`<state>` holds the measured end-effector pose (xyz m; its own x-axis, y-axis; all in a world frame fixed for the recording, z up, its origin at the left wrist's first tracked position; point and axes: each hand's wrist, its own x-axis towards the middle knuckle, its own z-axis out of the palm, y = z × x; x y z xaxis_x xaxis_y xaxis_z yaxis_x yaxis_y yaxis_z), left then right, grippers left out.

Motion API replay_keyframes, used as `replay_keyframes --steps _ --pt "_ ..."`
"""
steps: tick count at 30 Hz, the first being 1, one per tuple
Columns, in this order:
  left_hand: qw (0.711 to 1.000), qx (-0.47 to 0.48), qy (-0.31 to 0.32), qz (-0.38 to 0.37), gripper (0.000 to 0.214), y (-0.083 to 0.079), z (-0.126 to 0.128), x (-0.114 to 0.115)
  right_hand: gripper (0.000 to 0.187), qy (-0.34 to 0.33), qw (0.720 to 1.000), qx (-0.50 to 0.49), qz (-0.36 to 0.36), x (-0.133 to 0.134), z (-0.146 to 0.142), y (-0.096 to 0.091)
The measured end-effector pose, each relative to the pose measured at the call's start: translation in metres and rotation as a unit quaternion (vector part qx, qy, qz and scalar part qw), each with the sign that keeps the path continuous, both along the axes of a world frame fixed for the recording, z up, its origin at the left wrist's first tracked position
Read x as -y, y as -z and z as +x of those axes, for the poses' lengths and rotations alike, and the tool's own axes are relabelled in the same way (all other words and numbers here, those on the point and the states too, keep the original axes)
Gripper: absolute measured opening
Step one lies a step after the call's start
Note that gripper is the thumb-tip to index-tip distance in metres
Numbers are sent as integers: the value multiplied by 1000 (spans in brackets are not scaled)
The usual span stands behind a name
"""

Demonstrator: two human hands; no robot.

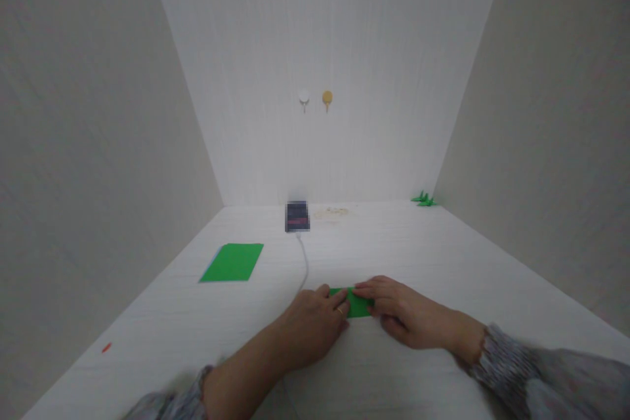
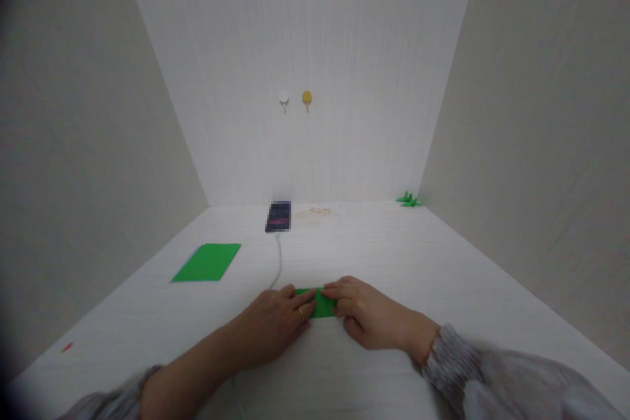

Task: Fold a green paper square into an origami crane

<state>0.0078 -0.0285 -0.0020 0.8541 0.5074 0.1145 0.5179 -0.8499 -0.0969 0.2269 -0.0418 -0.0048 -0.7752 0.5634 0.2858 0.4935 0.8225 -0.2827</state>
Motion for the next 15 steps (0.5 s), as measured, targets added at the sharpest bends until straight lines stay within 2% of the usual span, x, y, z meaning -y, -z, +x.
replay_keyframes --steps 10,15 --pt "1000 -21 7 16 25 0 2 -4 30 -35 999 -16 -26 -1 -1 0" --pt "1000 -21 16 3 26 1 2 -6 29 -30 999 -18 -42 0 -2 -2"
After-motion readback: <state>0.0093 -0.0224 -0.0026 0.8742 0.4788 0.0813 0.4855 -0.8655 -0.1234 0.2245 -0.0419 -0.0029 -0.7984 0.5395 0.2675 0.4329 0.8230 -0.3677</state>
